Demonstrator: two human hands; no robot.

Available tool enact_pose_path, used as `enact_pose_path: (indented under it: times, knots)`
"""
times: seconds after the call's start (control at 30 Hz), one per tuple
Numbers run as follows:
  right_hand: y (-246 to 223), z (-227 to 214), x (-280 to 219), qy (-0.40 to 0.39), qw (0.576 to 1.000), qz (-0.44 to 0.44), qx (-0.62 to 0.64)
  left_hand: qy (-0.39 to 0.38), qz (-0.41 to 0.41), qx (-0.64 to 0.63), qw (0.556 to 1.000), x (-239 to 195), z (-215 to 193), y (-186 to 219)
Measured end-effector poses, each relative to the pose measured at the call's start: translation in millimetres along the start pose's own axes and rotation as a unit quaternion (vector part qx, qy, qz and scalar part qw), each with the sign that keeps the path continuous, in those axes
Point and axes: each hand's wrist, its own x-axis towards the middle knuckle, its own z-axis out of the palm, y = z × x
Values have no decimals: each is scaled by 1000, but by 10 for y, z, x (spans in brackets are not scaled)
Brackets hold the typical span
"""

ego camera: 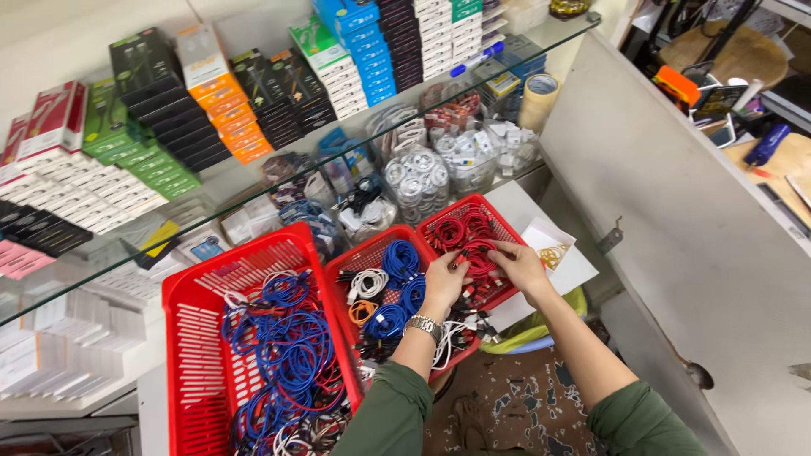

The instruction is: The person sorts tangled cables by color from a mixed basket into separate red baskets. They repeatedly pick up individual cables, untangle them, and place them into the appropriate basket based on color.

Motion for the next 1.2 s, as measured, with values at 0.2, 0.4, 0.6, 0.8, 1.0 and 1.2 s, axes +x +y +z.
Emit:
enact_pose_path:
  times: [0.2,0.4,0.6,0.8,1.0,1.2]
  knots:
    - [315,-535,273,11,994,-37,-104,-15,70,195,978,218,375,-48]
    - [257,-598,217,98,978,19,-181,36,133,273,952,577,724,-275]
    - [276,-462,136,149,902,-197,-355,50,225,350,908,657,829,-488]
    - [150,-475,335,86,855,-160,-485,43,173,389,904,452,701,-113]
    - [-391,149,429,23,884,-239,-401,101,200,242,944,250,168,164]
    - [-835,1255,235,-68,917,-229,-318,226,249,176,925,-69,-807,329]
